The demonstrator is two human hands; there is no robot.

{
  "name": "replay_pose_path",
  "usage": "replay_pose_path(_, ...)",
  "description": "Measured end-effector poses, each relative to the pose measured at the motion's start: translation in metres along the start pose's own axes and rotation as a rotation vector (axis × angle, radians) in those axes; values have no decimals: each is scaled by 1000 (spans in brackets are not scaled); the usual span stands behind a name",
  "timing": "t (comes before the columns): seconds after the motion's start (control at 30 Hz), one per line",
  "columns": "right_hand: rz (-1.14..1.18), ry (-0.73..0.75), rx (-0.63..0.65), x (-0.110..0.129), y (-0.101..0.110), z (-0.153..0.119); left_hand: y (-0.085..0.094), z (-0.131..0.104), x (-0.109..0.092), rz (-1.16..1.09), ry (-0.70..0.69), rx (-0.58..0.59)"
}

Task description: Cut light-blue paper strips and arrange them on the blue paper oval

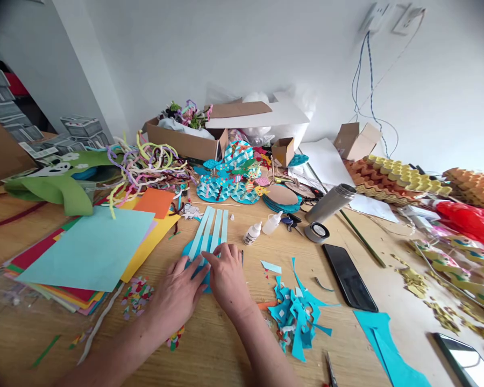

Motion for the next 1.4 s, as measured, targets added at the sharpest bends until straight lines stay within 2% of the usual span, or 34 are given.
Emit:
replay_pose_path(0.17,-62,69,145,9,-6,26,2,1,-2,-5,32,73)
replay_pose_path(0.3,-98,91,212,14,-10,38,1,0,-2,-21,51,93)
replay_pose_path(0.57,-88,135,247,13,-11,41,-8,-1,1,-75,66,31)
replay_pose_path(0.83,-132,188,330,11,-17,43,-8,-4,0,-79,94,40)
replay_pose_path(1.4,-140,245,292,16,-14,44,-6,-3,0,-109,84,97)
Point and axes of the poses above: each hand's wrist, its own z-axis towards the middle knuckle, its own y-axis out of the back of the hand, x = y × z, the point moved 6 cm from there along z, towards the middle knuckle, and after that the axes turned 11 degrees about x, right-handed, at the moved point
